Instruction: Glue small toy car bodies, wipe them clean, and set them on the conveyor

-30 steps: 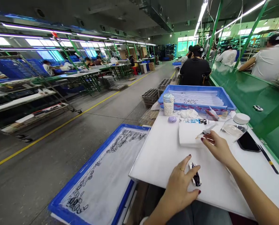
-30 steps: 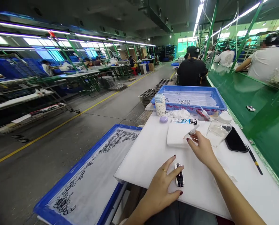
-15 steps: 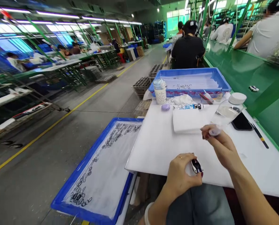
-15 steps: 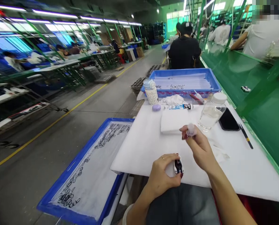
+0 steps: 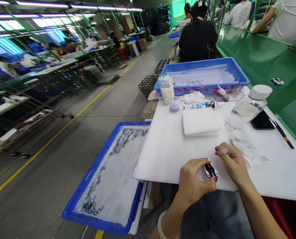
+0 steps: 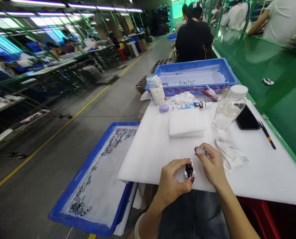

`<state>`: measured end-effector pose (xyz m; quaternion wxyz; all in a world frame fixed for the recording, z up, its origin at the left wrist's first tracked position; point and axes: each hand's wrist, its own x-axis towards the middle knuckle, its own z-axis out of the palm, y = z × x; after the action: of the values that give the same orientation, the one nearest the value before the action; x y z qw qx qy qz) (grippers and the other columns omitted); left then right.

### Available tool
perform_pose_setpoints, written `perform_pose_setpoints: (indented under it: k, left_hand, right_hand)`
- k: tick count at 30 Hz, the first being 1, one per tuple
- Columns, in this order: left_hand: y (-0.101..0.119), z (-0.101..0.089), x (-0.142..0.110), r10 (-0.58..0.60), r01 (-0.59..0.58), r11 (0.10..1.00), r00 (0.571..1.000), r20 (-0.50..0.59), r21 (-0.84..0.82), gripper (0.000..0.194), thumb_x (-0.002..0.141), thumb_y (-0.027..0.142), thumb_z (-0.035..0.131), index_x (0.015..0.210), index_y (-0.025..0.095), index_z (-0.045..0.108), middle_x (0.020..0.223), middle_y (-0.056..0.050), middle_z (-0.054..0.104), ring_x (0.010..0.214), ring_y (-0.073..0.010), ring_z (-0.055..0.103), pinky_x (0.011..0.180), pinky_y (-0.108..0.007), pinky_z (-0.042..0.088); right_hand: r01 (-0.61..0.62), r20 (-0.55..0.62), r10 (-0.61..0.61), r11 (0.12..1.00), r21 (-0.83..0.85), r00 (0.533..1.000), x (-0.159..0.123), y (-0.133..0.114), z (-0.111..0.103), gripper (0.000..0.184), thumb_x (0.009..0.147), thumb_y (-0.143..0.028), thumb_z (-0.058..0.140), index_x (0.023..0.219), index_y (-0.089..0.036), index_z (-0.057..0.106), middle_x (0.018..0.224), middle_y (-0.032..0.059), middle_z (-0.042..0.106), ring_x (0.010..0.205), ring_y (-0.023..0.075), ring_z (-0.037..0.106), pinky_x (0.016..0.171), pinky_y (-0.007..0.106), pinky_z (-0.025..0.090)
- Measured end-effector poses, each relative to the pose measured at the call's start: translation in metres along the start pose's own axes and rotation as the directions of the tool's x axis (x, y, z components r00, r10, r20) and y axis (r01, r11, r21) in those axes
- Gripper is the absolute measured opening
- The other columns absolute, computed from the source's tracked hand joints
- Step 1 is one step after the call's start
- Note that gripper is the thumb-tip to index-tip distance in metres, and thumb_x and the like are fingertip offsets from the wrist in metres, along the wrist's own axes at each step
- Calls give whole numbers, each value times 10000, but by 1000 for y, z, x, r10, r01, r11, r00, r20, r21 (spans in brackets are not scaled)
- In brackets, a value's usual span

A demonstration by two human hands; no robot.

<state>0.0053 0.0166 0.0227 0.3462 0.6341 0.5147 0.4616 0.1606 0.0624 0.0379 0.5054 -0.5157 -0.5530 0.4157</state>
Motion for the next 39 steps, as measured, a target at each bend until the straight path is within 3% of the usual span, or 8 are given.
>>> perform_pose_setpoints:
  k: [3, 5, 7, 9, 16, 39]
  left_hand:
    - [0, -2, 1, 10, -10, 1000, 1000, 21, 25, 434, 590, 120, 682, 1010, 220, 723, 1061, -48, 758, 983, -254, 705, 917, -404, 572]
    - [0, -2, 1, 15, -16, 999, 1000, 27, 46, 424, 607, 121, 670, 1016, 221, 713, 1057, -45, 758, 994, -252, 700, 919, -407, 570]
    - [-1, -2, 1, 21, -23, 998, 999, 30, 66, 419, 617, 118, 662, 1021, 219, 706, 1038, -40, 759, 984, -246, 700, 905, -405, 574]
    - [-1, -2, 1, 32, -34, 996, 999, 31, 79, 408, 622, 116, 663, 1017, 210, 703, 1025, -40, 759, 964, -242, 704, 889, -401, 580]
    - [1, -2, 1, 28, -32, 994, 999, 39, 102, 370, 648, 136, 680, 1011, 204, 697, 1045, -48, 758, 968, -244, 703, 891, -408, 577]
    - [0, 1, 1, 51, -52, 994, 999, 14, 91, 327, 654, 151, 694, 978, 186, 715, 1006, -56, 764, 952, -242, 707, 880, -387, 577]
  right_hand:
    - [42, 34, -55, 953, 300, 998, -8, -18, -1, 383, 853, -558, 575, 660, -228, 549, 592, -2, 406, 589, 166, 381, 587, 319, 316]
    - [28, 142, -107, 882, 470, 984, -12, -33, -3, 531, 825, -728, 468, 627, -237, 518, 564, -7, 340, 564, 170, 342, 591, 338, 318]
    - [-37, 279, -140, 838, 544, 950, -16, -46, -3, 678, 766, -866, 342, 554, -231, 452, 528, -10, 291, 540, 164, 307, 590, 351, 313]
    - [-89, 337, -143, 804, 588, 931, -17, -53, -1, 732, 731, -911, 292, 505, -220, 376, 486, -19, 238, 505, 148, 268, 570, 347, 294]
    - [-125, 263, -83, 717, 686, 961, -16, -50, 15, 709, 715, -889, 361, 471, -224, 318, 412, -33, 176, 437, 127, 213, 497, 320, 248]
    - [-62, 159, -79, 687, 724, 984, -19, -41, 22, 728, 735, -892, 356, 473, -214, 319, 421, -34, 175, 441, 120, 219, 484, 315, 227]
